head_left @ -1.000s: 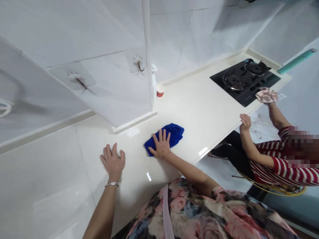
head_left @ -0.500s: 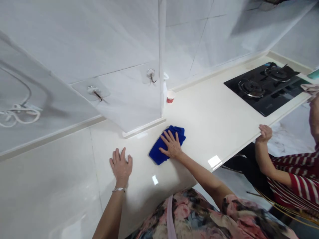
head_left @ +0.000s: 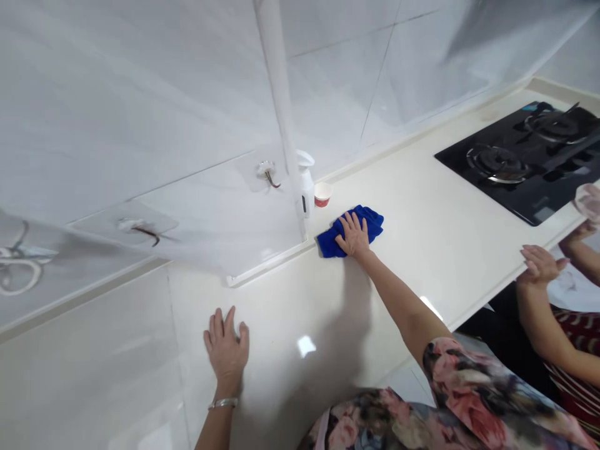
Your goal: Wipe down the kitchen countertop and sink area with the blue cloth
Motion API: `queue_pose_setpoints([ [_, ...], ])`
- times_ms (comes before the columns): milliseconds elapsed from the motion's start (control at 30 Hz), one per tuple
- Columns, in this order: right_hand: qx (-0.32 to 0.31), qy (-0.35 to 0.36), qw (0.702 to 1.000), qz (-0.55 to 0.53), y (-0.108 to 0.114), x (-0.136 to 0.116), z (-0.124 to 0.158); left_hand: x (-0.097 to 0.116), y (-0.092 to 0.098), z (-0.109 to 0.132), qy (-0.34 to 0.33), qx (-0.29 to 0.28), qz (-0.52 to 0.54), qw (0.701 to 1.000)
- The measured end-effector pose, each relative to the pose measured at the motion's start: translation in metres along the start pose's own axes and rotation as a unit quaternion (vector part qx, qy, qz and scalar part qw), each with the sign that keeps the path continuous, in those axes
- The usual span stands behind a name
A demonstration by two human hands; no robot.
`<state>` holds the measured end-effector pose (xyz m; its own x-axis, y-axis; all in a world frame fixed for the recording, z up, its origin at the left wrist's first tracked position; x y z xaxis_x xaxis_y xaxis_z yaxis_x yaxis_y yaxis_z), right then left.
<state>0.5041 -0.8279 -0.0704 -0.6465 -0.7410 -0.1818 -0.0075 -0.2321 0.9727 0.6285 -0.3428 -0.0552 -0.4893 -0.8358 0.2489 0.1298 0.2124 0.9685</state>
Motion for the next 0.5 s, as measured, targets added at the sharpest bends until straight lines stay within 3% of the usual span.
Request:
queue_pose_setpoints([
  [267, 0.021, -0.046, 0.999, -0.001, 0.000, -0.022, -0.050, -0.008, -0.005, -0.001, 0.009, -0.008, -0.011, 1.000],
  [500, 0.031, -0.020, 0.999, -0.020, -0.001, -0.025, -0.039, -0.009, -0.005, -0.001, 0.031, -0.026, -0.017, 0.999],
])
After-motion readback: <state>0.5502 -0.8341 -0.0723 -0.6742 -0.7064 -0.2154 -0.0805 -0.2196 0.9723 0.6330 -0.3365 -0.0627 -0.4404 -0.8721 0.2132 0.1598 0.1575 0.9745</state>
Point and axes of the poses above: each hand's wrist, its own z-axis away from the middle knuckle, its own y-axis out of the back of the hand, x = y × z, the point moved 6 cm from there along -z, towards the middle knuckle, and after that the axes turned 9 degrees about -x, right-handed, at the moved point
